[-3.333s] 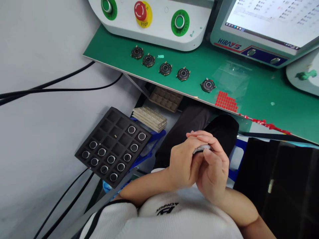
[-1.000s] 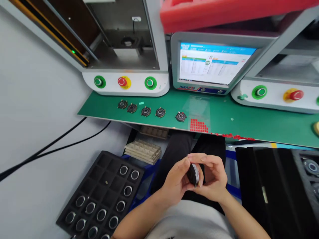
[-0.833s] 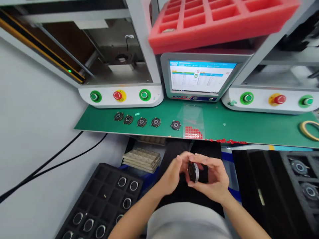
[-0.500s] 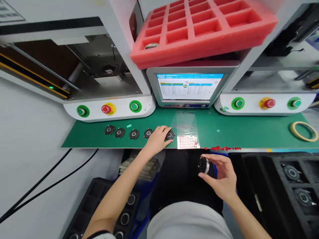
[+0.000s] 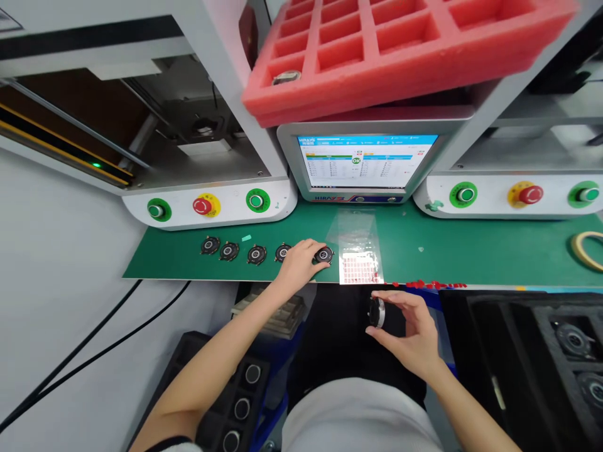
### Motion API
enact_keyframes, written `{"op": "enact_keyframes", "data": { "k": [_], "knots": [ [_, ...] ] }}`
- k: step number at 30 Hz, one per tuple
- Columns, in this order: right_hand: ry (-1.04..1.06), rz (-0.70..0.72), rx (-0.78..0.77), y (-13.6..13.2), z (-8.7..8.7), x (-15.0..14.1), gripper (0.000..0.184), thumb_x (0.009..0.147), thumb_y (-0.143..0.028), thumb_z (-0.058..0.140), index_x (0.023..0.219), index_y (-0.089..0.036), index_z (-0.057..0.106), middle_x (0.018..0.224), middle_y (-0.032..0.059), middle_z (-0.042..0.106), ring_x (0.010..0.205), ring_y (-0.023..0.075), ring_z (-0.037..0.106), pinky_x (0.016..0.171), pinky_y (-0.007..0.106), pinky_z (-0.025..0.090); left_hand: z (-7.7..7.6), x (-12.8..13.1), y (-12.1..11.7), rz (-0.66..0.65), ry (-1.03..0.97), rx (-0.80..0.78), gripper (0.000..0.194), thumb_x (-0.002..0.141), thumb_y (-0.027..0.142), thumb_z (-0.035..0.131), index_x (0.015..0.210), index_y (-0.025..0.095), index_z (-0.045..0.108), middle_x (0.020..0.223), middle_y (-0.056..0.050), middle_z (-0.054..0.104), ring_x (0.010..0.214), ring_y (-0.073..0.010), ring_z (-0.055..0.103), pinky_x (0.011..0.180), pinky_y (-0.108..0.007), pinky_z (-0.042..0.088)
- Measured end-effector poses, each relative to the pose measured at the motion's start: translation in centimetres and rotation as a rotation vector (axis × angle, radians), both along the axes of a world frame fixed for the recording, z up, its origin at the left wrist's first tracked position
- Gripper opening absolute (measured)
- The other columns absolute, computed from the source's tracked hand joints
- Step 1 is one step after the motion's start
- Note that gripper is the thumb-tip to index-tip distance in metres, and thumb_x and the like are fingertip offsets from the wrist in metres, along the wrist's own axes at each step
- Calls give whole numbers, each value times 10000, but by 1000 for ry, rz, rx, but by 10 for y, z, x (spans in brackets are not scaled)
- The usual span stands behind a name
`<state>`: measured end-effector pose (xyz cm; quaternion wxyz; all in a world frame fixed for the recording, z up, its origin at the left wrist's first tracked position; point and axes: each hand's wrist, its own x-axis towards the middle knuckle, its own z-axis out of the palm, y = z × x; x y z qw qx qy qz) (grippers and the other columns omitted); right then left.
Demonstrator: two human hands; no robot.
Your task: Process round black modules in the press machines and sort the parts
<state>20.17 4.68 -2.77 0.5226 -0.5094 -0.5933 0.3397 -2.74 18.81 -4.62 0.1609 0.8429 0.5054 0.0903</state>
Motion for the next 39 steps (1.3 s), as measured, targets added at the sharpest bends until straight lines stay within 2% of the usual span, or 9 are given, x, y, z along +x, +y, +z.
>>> {"op": "enact_keyframes", "data": {
  "k": [4, 11, 15, 18, 23, 25, 28, 33, 39],
  "knots": [
    [-36, -2, -10, -3, -1, 0, 513, 715, -217, 816, 1129, -264, 515, 1078, 55, 702, 1021, 207, 696, 921, 365, 568, 1, 0, -5, -3, 24, 3, 334, 830, 286, 699, 1134, 163, 635, 1092, -85, 670, 1035, -241, 599, 874, -345, 494],
    [-118, -70, -23, -4, -3, -2, 478, 734, -290, 804, 1121, -263, 525, 1075, 60, 691, 1008, 223, 691, 905, 390, 568, 10, 12, -12, 3, 65, -59, 294, 848, 178, 648, 1138, 129, 630, 1120, -137, 647, 1066, -286, 574, 793, -348, 502],
    [-391, -105, 109, 23, -3, 11, 432, 764, -361, 770, 1108, -243, 536, 1021, 66, 696, 941, 236, 694, 826, 380, 578, 13, 9, -9, 28, -38, -94, 306, 799, 127, 671, 1104, 114, 655, 1091, -157, 653, 1046, -312, 589, 843, -393, 500],
    [-612, -80, 102, 51, -3, 28, 383, 790, -374, 731, 1082, -219, 538, 993, 79, 693, 899, 250, 688, 783, 386, 570, 15, 2, -1, 63, -180, -136, 434, 712, 120, 731, 1138, 150, 651, 1062, -127, 663, 1033, -307, 609, 918, -431, 491],
    [-735, -33, 48, 99, -9, 51, 304, 781, -295, 717, 1026, -204, 564, 968, 99, 681, 915, 300, 660, 802, 441, 534, 15, 7, 13, 154, -522, -300, 562, 762, 316, 679, 1288, 166, 552, 1009, -85, 682, 810, -205, 679, 808, -397, 581],
    [-756, 3, 35, 119, -13, 55, 320, 756, -263, 733, 1021, -200, 566, 963, 103, 677, 912, 308, 653, 803, 448, 525, 12, 21, 16, 177, -671, -386, 489, 858, 348, 537, 1302, 143, 528, 965, -85, 695, 787, -183, 698, 775, -376, 602],
    [-761, 62, 33, 150, -20, 58, 359, 716, -202, 754, 1020, -204, 563, 986, 102, 673, 944, 304, 643, 849, 448, 508, 4, 48, 21, 221, -848, -469, 370, 926, 321, 391, 1161, 120, 594, 924, -101, 711, 805, -185, 715, 762, -377, 614],
    [-719, 111, 31, 181, -35, 60, 446, 720, -212, 753, 1104, -203, 526, 1017, 99, 669, 976, 286, 637, 859, 436, 508, -18, 85, 37, 379, -963, -404, 221, 883, 330, 518, 935, 132, 603, 863, -87, 708, 772, -175, 705, 726, -341, 597],
    [-621, 83, 25, 183, -56, 57, 437, 744, -255, 736, 1102, -179, 497, 1042, 110, 646, 1000, 267, 615, 890, 433, 501, -33, 88, 44, 488, -793, -172, 225, 780, 308, 663, 949, 168, 610, 761, -35, 689, 688, -174, 639, 742, -340, 522]
  ]
}}
